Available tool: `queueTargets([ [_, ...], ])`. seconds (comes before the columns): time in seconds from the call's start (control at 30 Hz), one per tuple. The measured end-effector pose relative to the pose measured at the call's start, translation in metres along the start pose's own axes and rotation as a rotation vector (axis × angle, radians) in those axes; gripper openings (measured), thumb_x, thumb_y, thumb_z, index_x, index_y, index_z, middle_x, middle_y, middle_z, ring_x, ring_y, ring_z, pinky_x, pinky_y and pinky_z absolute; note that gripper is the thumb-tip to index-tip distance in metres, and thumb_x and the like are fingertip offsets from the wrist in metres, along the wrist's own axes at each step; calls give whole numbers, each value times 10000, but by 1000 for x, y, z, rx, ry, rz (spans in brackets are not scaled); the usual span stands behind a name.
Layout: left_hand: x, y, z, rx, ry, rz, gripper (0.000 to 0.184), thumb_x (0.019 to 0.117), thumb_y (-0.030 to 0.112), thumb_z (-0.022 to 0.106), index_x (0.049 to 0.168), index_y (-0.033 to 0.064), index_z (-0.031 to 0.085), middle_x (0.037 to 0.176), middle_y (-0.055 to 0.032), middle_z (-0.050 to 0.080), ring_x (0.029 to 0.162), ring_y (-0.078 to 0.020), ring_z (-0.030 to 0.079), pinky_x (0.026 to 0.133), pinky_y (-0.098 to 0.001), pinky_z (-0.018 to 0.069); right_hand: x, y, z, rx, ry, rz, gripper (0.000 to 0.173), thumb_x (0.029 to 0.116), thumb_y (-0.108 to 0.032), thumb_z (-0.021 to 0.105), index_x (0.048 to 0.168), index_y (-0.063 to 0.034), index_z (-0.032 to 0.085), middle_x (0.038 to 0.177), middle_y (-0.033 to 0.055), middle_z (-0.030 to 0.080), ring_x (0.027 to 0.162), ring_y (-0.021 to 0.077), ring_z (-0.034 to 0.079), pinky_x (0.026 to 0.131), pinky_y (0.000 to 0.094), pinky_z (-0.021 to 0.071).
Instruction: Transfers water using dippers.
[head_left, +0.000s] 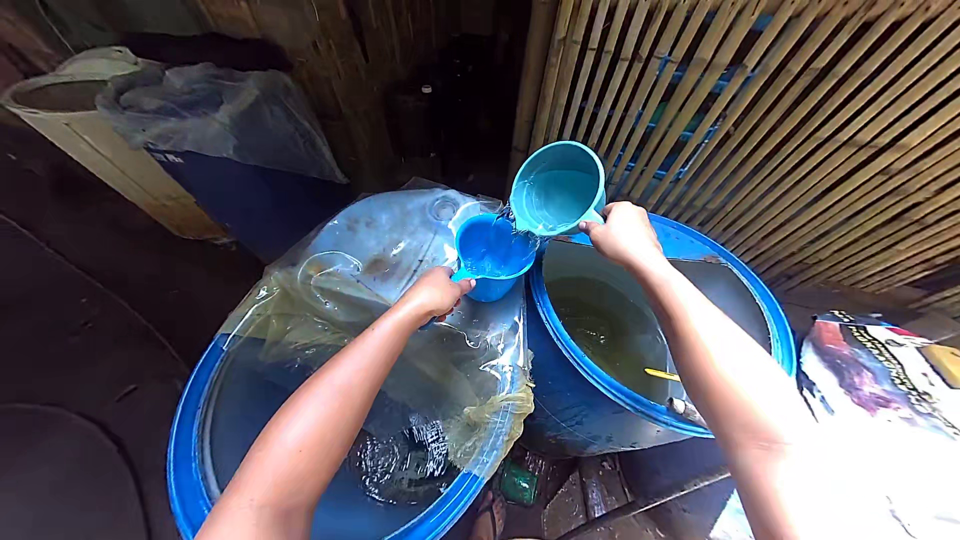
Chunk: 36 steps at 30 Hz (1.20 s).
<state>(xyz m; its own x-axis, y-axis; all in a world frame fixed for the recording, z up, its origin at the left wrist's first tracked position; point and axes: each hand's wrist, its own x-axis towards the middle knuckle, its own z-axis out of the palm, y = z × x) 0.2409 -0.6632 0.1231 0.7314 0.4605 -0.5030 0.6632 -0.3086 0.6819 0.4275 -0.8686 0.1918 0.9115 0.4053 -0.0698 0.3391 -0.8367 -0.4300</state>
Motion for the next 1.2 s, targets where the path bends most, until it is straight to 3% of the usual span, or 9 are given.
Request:
queueTargets([
  [0.37,-6,-33,-18,-13,82,-41,364,1069,385,548,1143,30,578,738,-44,532,517,-101,462,491,-239,425,-17,-39,20,-199,53,-170,366,1059,-320,537,1194,8,624,1085,248,695,1064,434,685,825,614,532],
  [0.53,-9,-44,-26,-15,89,-69,361,1069,392,543,1117,37,578,735,-33,524,525,-88,473,495,-223,428,-19,-49,43,-253,88,-331,345,1063,-273,510,1189,38,592,1087,245,691,1035,430,696,792,582,547],
  [0.63,-10,-44,-27,-27,82,-86,340,1073,374,539,1117,38,572,735,-25,518,522,-74,464,490,-208,415,-17,-42,66,-240,255,-507,273,1035,-186,531,1099,66,613,1011,251,696,962,433,714,727,563,559],
  [0.73,-8,-45,-27,-25,80,-87,331,1069,372,546,1098,43,578,729,-23,524,516,-74,464,482,-207,412,-9,-25,95,-213,564,-760,153,965,-69,588,952,77,628,816,240,681,786,421,724,609,510,565],
  [0.8,-8,-45,-27,-17,77,-89,335,1066,378,550,1109,48,587,733,-25,531,519,-77,470,485,-209,417,-8,-11,100,-204,654,-775,123,957,-36,581,962,74,636,802,236,683,786,414,726,624,506,574],
  [0.87,-7,-45,-26,0,74,-100,346,1065,390,547,1122,52,588,737,-29,529,524,-83,472,492,-217,421,-16,10,88,-210,526,-542,174,1004,-73,553,1048,76,630,891,265,689,829,447,721,630,563,570],
  [0.93,-7,-45,-26,36,71,-111,355,1068,401,537,1125,53,578,721,-30,510,517,-91,465,491,-228,419,-22,31,61,-218,183,-153,258,1039,-159,547,1162,63,591,1007,304,673,911,512,691,669,652,540],
  [1.03,-5,-46,-22,153,95,-112,419,1064,445,531,1162,41,580,746,-68,511,576,-151,488,562,-318,455,1,60,53,-357,-284,286,263,955,-154,651,1093,68,672,1166,290,672,1115,480,646,831,671,506],
  [1.2,3,-49,-18,382,182,-76,526,1033,513,557,1141,1,611,906,-214,631,838,-376,634,780,-609,498,69,129,169,-438,-599,275,381,974,-163,622,1285,57,633,1402,257,590,1320,433,553,1008,672,450],
])
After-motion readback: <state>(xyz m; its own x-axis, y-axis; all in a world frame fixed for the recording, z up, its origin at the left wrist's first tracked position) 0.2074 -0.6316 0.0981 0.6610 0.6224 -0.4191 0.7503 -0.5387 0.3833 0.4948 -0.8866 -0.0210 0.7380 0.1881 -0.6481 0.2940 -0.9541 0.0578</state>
